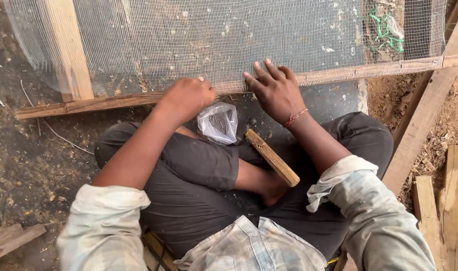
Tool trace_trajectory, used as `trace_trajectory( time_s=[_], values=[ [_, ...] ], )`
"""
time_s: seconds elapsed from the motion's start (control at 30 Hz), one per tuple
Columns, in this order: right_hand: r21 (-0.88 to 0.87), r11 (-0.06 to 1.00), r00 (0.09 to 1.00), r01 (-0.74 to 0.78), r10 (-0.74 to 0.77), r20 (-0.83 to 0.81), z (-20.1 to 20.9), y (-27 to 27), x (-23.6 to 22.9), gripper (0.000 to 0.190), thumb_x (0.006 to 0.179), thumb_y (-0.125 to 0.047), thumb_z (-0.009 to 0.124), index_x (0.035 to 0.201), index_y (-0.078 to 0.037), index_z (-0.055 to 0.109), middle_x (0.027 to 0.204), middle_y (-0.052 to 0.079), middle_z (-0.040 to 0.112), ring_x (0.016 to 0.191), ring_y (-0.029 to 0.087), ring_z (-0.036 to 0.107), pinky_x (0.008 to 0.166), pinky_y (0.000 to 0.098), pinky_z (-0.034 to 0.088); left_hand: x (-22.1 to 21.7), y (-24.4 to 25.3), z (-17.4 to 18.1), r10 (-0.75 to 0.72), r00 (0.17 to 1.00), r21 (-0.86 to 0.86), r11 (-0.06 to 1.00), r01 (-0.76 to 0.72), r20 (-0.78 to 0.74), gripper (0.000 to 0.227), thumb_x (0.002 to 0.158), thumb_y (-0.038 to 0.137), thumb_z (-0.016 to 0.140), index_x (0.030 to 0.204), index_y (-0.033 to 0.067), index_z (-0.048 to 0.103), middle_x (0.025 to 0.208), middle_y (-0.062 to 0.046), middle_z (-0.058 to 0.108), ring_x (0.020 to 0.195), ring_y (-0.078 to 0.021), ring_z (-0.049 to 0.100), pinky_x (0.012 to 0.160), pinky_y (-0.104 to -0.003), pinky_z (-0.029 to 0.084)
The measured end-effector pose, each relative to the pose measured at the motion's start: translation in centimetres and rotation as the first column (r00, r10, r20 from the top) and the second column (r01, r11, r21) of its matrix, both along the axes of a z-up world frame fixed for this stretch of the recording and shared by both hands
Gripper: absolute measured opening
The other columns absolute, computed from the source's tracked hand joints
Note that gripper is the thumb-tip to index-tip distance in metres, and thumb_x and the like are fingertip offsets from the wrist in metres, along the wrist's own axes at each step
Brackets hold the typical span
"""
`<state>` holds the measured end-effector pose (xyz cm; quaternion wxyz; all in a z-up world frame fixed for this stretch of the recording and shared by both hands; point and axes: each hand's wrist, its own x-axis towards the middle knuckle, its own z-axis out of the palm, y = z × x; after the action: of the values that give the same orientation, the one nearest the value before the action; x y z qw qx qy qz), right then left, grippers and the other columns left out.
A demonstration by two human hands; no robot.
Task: Attaching wire mesh to a wooden frame using small wooden strips and a hammer.
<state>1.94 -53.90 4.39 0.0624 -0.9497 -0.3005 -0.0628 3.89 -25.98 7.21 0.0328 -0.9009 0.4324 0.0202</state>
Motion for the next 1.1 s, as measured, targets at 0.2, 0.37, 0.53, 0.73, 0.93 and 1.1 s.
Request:
trace_trajectory(
  time_s=[0.2, 0.37, 0.53, 0.73, 0.93, 1.1],
  values=[
    [0.013, 1.000, 0.995, -0.003, 0.004, -0.099, 1.3, 0.2, -0.6, 0.063, 0.094, -0.044, 0.070, 0.150, -0.019, 0.053, 0.154, 0.016, 0.050, 0.143, 0.037, 0.044, 0.115, 0.0557, 0.032, -0.2, -2.3, 3.6, 0.143, 0.989, 0.091, 0.986, -0.140, -0.029, 0.038, 0.083, 0.031, 0.074, 0.113, 0.0086, 0.066, 0.099, -0.009, 0.068, 0.095, -0.0255, 0.070, 0.075, -0.039, 0.059],
    [0.007, 1.000, 0.992, -0.009, 0.009, -0.123, 0.6, -0.2, -0.5, 0.069, 0.093, -0.047, 0.072, 0.154, -0.023, 0.051, 0.159, 0.015, 0.046, 0.147, 0.036, 0.040, 0.118, 0.0545, 0.031, 0.3, -3.4, 1.9, 0.102, 0.986, -0.053, 0.994, -0.096, 0.128, 0.068, 0.074, 0.057, 0.076, 0.118, 0.0052, 0.068, 0.104, -0.009, 0.068, 0.101, -0.0241, 0.066, 0.083, -0.038, 0.058],
    [0.108, 0.994, 0.990, -0.010, 0.025, -0.136, 1.1, 0.6, -1.7, 0.064, 0.087, -0.037, 0.076, 0.146, -0.019, 0.059, 0.154, 0.016, 0.049, 0.145, 0.038, 0.041, 0.115, 0.0550, 0.030, 1.3, -3.3, -2.0, 0.075, 0.993, -0.025, 0.997, -0.073, 0.086, 0.057, 0.085, 0.053, 0.075, 0.107, 0.0015, 0.068, 0.107, -0.011, 0.068, 0.108, -0.0250, 0.066, 0.081, -0.037, 0.059],
    [0.616, 0.720, 0.672, -0.320, 0.631, -0.388, -1.7, 4.8, -3.0, 0.043, 0.078, 0.002, 0.064, 0.120, -0.008, 0.071, 0.127, 0.011, 0.070, 0.109, 0.033, 0.072, 0.089, 0.0399, 0.060, 1.7, -3.1, -2.5, 0.010, 0.995, 0.001, 1.000, -0.010, 0.101, 0.053, 0.090, 0.054, 0.070, 0.095, 0.0016, 0.069, 0.100, -0.013, 0.070, 0.102, -0.0285, 0.069, 0.078, -0.038, 0.061],
    [0.213, 0.936, 0.808, -0.281, 0.350, -0.473, -6.7, 6.3, -4.4, 0.032, 0.084, -0.009, 0.064, 0.114, -0.013, 0.075, 0.117, 0.014, 0.069, 0.092, 0.034, 0.072, 0.077, 0.0451, 0.059, 2.4, -2.9, -2.6, 0.024, 1.000, -0.080, 0.997, -0.023, 0.018, 0.053, 0.090, 0.057, 0.072, 0.092, 0.0036, 0.068, 0.093, -0.011, 0.070, 0.093, -0.0269, 0.071, 0.072, -0.037, 0.061],
    [0.136, 0.927, 0.848, -0.350, 0.375, -0.374, -8.4, 6.3, -4.8, 0.015, 0.082, -0.014, 0.065, 0.093, -0.011, 0.075, 0.108, 0.010, 0.069, 0.090, 0.032, 0.072, 0.069, 0.0444, 0.060, 2.4, -3.7, -1.2, 0.069, 0.997, -0.080, 0.995, -0.066, 0.045, 0.058, 0.084, 0.062, 0.072, 0.098, 0.0055, 0.068, 0.086, -0.008, 0.066, 0.077, -0.0197, 0.068, 0.060, -0.032, 0.058]
  ],
)
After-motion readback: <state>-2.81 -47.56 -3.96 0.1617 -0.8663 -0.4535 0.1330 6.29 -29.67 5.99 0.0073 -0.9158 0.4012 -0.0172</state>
